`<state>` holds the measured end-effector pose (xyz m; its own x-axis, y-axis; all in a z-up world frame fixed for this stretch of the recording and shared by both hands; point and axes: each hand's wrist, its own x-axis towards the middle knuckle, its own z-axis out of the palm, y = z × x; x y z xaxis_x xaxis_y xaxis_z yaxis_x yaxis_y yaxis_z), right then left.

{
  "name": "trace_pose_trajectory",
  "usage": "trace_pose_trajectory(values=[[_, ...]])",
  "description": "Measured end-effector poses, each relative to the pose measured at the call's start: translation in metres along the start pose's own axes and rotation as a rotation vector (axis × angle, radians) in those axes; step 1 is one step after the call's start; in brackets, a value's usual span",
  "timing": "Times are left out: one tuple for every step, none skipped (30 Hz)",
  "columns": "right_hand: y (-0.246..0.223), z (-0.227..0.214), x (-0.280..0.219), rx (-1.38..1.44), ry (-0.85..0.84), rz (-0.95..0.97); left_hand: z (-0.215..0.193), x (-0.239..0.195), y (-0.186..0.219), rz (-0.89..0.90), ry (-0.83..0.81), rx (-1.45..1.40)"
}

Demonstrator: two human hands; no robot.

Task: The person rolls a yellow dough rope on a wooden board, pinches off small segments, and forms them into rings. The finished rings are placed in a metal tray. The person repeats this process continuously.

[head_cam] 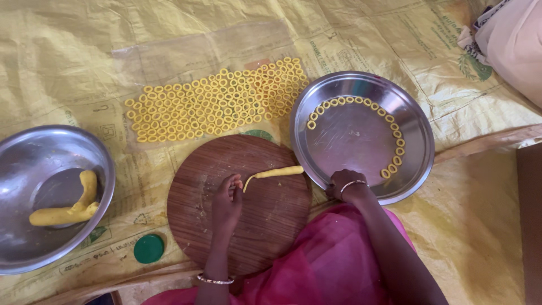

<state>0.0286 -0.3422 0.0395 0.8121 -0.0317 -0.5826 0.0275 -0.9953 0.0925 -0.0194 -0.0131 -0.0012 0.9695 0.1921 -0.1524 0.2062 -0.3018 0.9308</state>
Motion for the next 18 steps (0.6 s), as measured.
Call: trace_pose_trajectory(values=[[0.000, -0.003, -0.002, 0.012, 0.005, -0.006, -0.001, -0.001, 0.001, 0.011, 0.002, -0.013], [-0.001, -0.006, -0.004, 0.043, 0.012, 0.015, -0.003, -0.002, 0.004, 0.021, 0.004, -0.027], [-0.001, -0.008, -0.006, 0.075, 0.020, 0.035, -0.006, -0.003, 0.007, 0.032, 0.006, -0.039], [-0.002, -0.008, -0.008, 0.106, 0.027, 0.055, -0.010, -0.005, 0.011, 0.056, -0.002, -0.032], [-0.006, -0.009, -0.008, 0.144, 0.200, 0.041, -0.016, -0.007, 0.016, 0.079, -0.003, -0.026], [-0.011, -0.007, -0.009, 0.184, 0.372, 0.028, -0.023, -0.010, 0.021, 0.102, -0.004, -0.019], [-0.015, -0.004, -0.010, 0.222, 0.540, 0.013, -0.030, -0.014, 0.025, 0.109, -0.010, 0.036], [-0.025, -0.002, -0.007, 0.318, 0.581, -0.096, -0.038, -0.016, 0.029, 0.116, -0.016, 0.091], [-0.039, -0.001, 0.000, 0.412, 0.621, -0.211, -0.045, -0.020, 0.033, 0.122, -0.017, 0.143], [-0.053, 0.001, 0.007, 0.507, 0.656, -0.326, -0.052, -0.027, 0.035, 0.190, -0.006, 0.233], [-0.067, 0.003, 0.016, 0.456, 0.674, -0.465, -0.060, -0.033, 0.037, 0.258, 0.000, 0.324], [-0.081, 0.004, 0.026, 0.403, 0.690, -0.604, -0.066, -0.039, 0.037, 0.326, 0.006, 0.417], [-0.092, 0.011, 0.032, 0.354, 0.697, -0.737, -0.072, -0.047, 0.035, 0.298, -0.015, 0.404], [-0.099, 0.018, 0.036, 0.284, 0.745, -0.717, -0.077, -0.055, 0.031, 0.271, -0.036, 0.390], [-0.108, 0.024, 0.041, 0.219, 0.799, -0.696, -0.084, -0.060, 0.027, 0.248, -0.056, 0.381], [-0.117, 0.027, 0.047, 0.153, 0.853, -0.675, -0.089, -0.064, 0.023, 0.179, -0.039, 0.357], [-0.119, 0.028, 0.051, 0.165, 0.797, -0.669, -0.093, -0.066, 0.019, 0.112, -0.028, 0.331], [-0.119, 0.028, 0.053, 0.177, 0.742, -0.662, -0.097, -0.066, 0.015, 0.045, -0.016, 0.304]])
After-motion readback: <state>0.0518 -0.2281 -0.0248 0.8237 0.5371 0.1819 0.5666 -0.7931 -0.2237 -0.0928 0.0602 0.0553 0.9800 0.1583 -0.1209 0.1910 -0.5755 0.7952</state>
